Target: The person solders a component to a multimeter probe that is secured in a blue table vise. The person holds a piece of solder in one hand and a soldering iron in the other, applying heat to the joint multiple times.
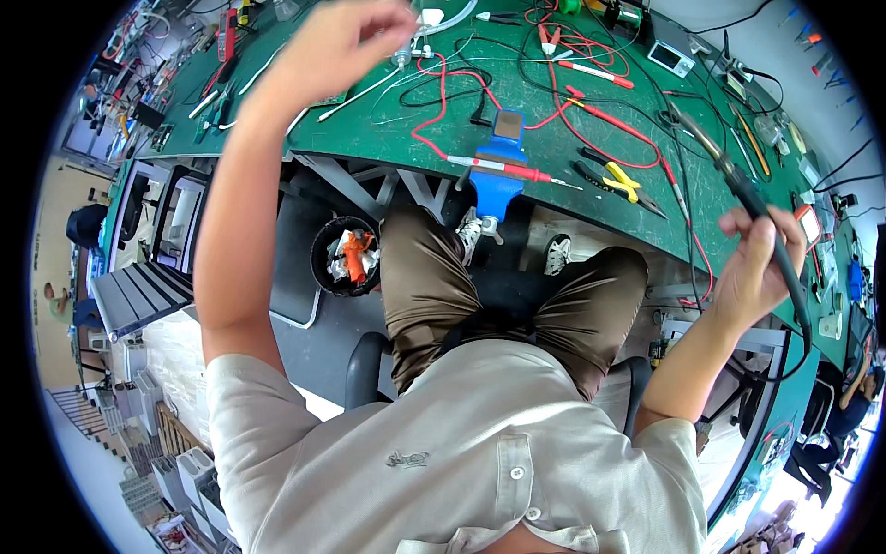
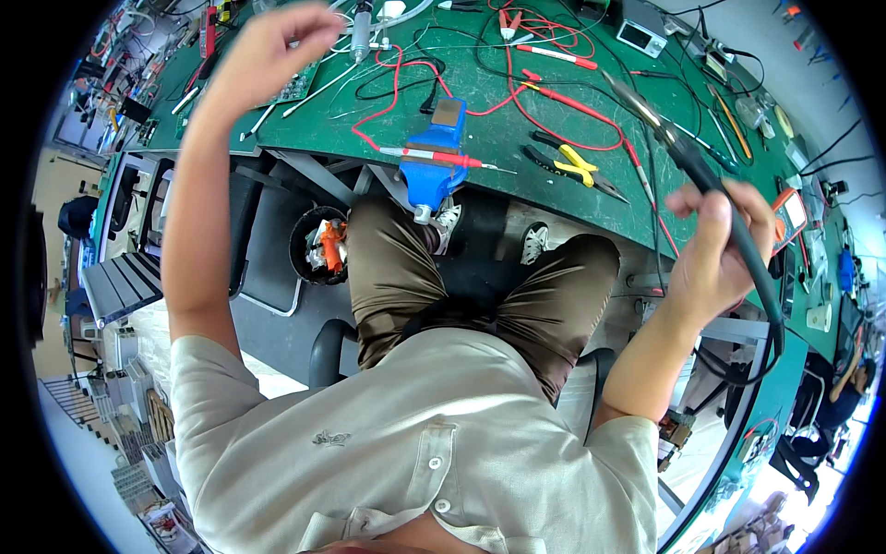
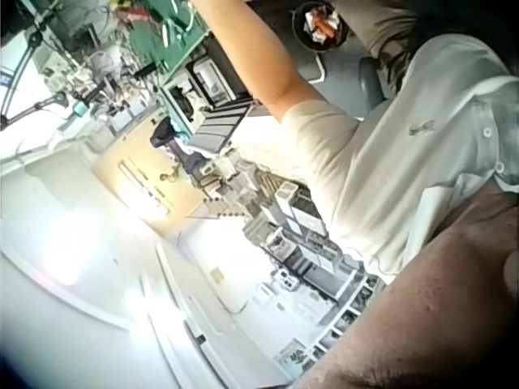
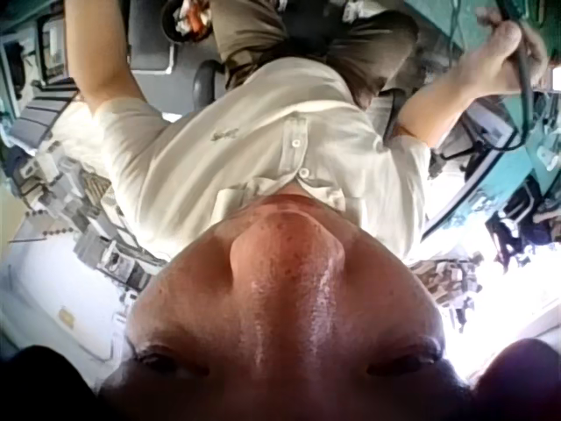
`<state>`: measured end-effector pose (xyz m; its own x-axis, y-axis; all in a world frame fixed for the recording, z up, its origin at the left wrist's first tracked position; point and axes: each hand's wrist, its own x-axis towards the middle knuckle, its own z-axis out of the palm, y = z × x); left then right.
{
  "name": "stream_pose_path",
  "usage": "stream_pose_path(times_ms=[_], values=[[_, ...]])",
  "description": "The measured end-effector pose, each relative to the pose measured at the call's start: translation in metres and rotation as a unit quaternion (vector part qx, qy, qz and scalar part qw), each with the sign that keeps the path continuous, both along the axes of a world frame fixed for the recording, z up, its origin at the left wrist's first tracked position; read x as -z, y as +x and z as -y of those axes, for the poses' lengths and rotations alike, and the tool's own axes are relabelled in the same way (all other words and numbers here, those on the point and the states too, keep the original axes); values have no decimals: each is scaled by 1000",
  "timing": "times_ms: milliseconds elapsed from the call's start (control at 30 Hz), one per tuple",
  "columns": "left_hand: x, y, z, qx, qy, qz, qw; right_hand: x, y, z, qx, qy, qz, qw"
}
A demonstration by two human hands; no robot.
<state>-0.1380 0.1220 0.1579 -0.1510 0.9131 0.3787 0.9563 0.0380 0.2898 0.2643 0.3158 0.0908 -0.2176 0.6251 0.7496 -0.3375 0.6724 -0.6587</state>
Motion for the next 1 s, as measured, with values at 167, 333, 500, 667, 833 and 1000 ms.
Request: stream_pose_path(times_ms=[167, 333, 500, 667, 833, 1000], values=[[118, -27, 30, -60, -49, 64, 995, 22, 18, 3, -103, -98, -74, 987], [152, -27, 26, -75, 1, 88, 993, 34, 33, 10, -149, -150, -72, 975], [150, -36, 34, -75, 20, 333, 940, 38, 37, 16, -158, -193, -55, 967], [102, -8, 36, 12, 66, 408, 910, 37, 36, 24, -162, -183, -32, 969], [65, 55, 28, 3, 62, 309, 949, 36, 25, 34, -93, -175, -17, 980], [59, 97, 9, 25, 83, 253, 963, 40, 15, 44, -69, -173, 1, 983]])
